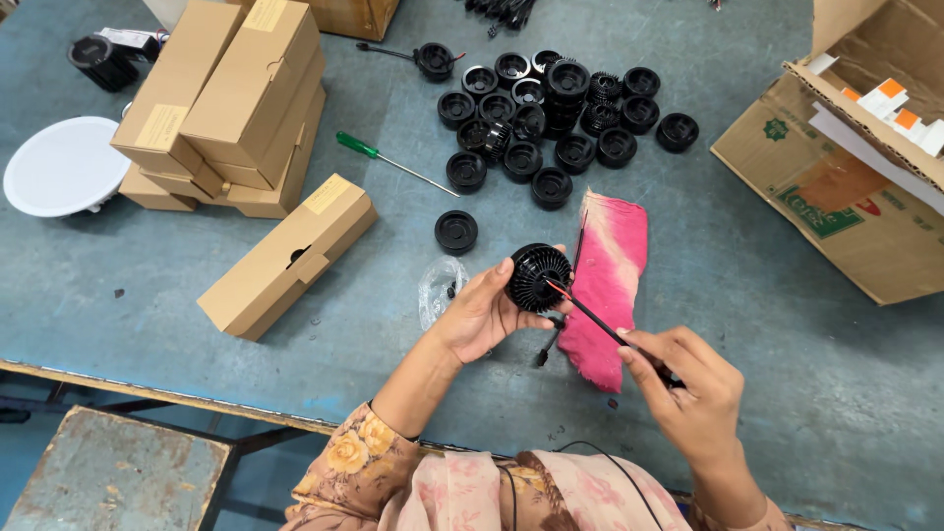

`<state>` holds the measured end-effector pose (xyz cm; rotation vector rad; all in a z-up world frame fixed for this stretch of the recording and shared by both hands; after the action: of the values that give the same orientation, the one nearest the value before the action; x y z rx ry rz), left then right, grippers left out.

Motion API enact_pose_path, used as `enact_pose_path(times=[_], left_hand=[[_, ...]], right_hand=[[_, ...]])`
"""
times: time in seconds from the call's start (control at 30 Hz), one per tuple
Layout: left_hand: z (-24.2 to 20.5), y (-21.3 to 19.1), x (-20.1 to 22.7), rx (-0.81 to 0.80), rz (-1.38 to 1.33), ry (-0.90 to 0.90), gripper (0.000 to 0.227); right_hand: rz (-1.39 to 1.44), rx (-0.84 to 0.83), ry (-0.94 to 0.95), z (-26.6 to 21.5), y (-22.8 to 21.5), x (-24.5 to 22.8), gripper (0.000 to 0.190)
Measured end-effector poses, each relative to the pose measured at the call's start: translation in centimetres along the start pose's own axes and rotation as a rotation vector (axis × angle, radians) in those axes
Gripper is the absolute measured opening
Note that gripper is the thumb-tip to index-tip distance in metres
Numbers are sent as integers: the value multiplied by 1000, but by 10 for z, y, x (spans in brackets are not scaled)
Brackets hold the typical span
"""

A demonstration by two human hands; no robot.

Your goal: The person stacks small cardboard boxes on a workbench, then unpacks a plastic bag containing small black components. They pick up a black circular device with wires and insert a small black piece into it, repeating the process with another unit.

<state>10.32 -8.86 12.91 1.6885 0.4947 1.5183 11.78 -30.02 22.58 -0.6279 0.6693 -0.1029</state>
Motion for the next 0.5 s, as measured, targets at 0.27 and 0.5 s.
enact_pose_path(times=[0.27,0.5], left_hand=[[-4,-4,1,76,152,27,70],[-2,-7,-1,127,235,81,71]], right_hand=[[0,-20,-17,-4,7,3,18],[-15,-30,2,-4,12,5,19]])
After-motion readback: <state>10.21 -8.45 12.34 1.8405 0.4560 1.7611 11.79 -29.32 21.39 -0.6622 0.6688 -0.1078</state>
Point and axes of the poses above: each hand's wrist, its own z-axis towards the middle knuckle, its own y-axis out of the palm, x = y × z, the point moved 7 cm from there along z, towards the middle knuckle, and after that the axes turned 9 degrees about -y, right-handed, at the moved point
